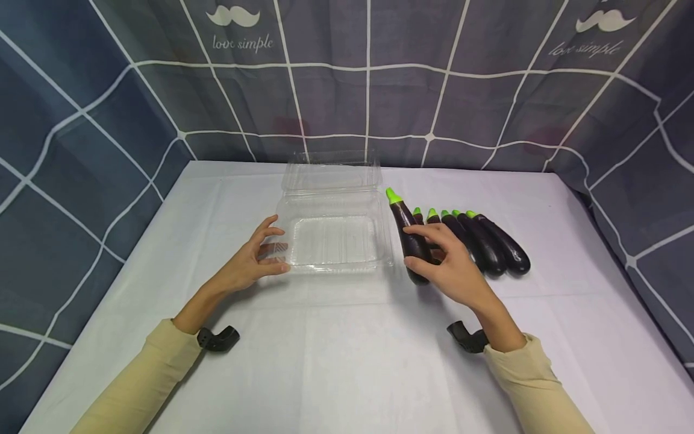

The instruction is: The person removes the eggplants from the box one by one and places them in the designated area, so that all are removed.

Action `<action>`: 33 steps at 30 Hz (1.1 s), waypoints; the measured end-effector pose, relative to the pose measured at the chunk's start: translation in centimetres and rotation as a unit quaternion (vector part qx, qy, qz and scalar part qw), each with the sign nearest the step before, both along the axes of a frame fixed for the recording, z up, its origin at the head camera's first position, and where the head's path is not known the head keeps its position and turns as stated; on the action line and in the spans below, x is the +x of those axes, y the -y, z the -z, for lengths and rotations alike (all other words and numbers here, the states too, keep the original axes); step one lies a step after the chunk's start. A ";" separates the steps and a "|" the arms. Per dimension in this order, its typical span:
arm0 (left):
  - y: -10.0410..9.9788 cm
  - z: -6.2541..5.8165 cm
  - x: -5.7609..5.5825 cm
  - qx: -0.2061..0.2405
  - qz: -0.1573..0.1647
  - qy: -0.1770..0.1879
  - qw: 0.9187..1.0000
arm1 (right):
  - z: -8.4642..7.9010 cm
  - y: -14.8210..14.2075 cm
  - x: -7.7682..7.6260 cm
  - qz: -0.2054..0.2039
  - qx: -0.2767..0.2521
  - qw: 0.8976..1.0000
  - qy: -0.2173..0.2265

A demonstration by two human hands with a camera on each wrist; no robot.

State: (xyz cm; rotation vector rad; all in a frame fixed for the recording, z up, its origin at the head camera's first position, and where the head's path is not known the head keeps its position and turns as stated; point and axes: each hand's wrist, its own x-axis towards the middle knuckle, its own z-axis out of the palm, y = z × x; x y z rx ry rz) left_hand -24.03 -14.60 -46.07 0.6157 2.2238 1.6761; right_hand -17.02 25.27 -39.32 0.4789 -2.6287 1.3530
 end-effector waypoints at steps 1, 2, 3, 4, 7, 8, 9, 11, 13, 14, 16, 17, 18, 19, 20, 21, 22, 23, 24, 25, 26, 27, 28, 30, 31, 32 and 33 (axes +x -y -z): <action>0.0 0.0 0.0 -0.001 0.000 -0.001 1.000 | 0.1 -0.2 0.1 0.001 0.000 1.000 -0.003; 0.0 0.0 0.0 -0.002 0.000 -0.001 1.000 | 0.1 -0.4 0.2 0.002 -0.001 1.000 -0.005; 0.0 0.0 0.0 -0.003 0.000 -0.001 1.000 | 0.2 -0.6 0.3 0.004 0.001 1.000 -0.007; 0.0 0.0 0.0 -0.003 0.000 -0.001 1.000 | 0.3 -0.8 0.4 0.007 0.003 1.000 -0.010; 0.0 -0.1 0.1 -0.005 0.000 -0.002 1.000 | 0.3 -1.6 0.6 0.020 0.005 1.000 -0.005; 0.0 -0.1 0.1 -0.005 0.000 -0.002 1.000 | 0.3 -1.8 0.7 0.026 0.008 1.000 -0.002; 0.0 -0.1 0.1 -0.005 0.000 -0.002 1.000 | 0.3 -2.1 0.8 0.032 0.011 0.999 0.002; 0.0 -0.2 0.1 -0.005 0.000 -0.002 1.000 | 0.3 -2.6 0.9 0.042 0.017 0.999 0.008; 0.0 -0.2 0.1 -0.004 0.000 -0.001 1.000 | 0.3 -3.1 1.1 0.049 0.029 0.998 0.007; 0.0 -0.2 0.1 -0.004 0.000 -0.001 1.000 | 0.2 -3.4 1.2 0.052 0.034 0.998 0.005; 0.0 -0.2 0.1 -0.004 0.000 -0.001 1.000 | 0.2 -4.1 1.3 0.059 0.042 0.997 0.004; 0.0 -0.2 0.1 -0.004 0.001 -0.001 1.000 | 0.2 -4.5 1.4 0.064 0.044 0.997 0.004; 0.0 -0.2 0.1 -0.004 0.001 -0.001 1.000 | 0.2 -4.9 1.5 0.069 0.047 0.997 0.006; 0.0 -0.3 0.1 -0.004 0.002 -0.001 1.000 | 0.3 -5.4 1.6 0.075 0.049 0.996 0.008; 0.0 -0.3 0.1 -0.003 0.002 0.000 1.000 | 0.3 -5.8 1.6 0.081 0.050 0.995 0.009; 0.0 -0.3 0.1 -0.004 0.002 0.000 1.000 | 0.3 -6.3 1.7 0.087 0.052 0.995 0.011; 0.0 -0.3 0.2 -0.004 0.002 0.000 1.000 | 0.4 -6.8 1.8 0.090 0.054 0.994 0.011; 0.0 -0.3 0.2 -0.004 0.001 0.001 1.000 | 0.4 -7.3 1.8 0.094 0.056 0.994 0.012; 0.0 -0.3 0.2 -0.004 0.001 0.001 1.000 | 0.5 -7.7 1.9 0.098 0.058 0.993 0.013; -0.1 -0.3 0.2 -0.004 0.000 0.001 1.000 | 0.5 -8.1 1.9 0.102 0.058 0.993 0.013; -0.1 -0.3 0.2 -0.005 0.000 0.002 1.000 | 0.6 -8.5 2.0 0.107 0.058 0.992 0.014; -0.1 -0.3 0.2 -0.005 0.000 0.001 1.000 | 0.6 -8.9 2.1 0.110 0.058 0.992 0.013; -0.1 -0.3 0.2 -0.005 0.000 0.001 1.000 | 0.6 -9.2 2.1 0.112 0.057 0.992 0.011; -0.1 -0.2 0.2 -0.007 -0.001 0.001 1.000 | 0.7 -9.8 2.2 0.118 0.056 0.991 0.007; -0.1 -0.2 0.2 -0.007 -0.002 0.002 1.000 | 0.7 -10.1 2.2 0.120 0.057 0.991 0.004; -0.1 -0.2 0.2 -0.008 -0.002 0.002 1.000 | 0.8 -10.4 2.2 0.122 0.058 0.991 0.000; -0.1 -0.2 0.2 -0.008 -0.003 0.002 1.000 | 0.8 -10.7 2.1 0.122 0.059 0.991 -0.004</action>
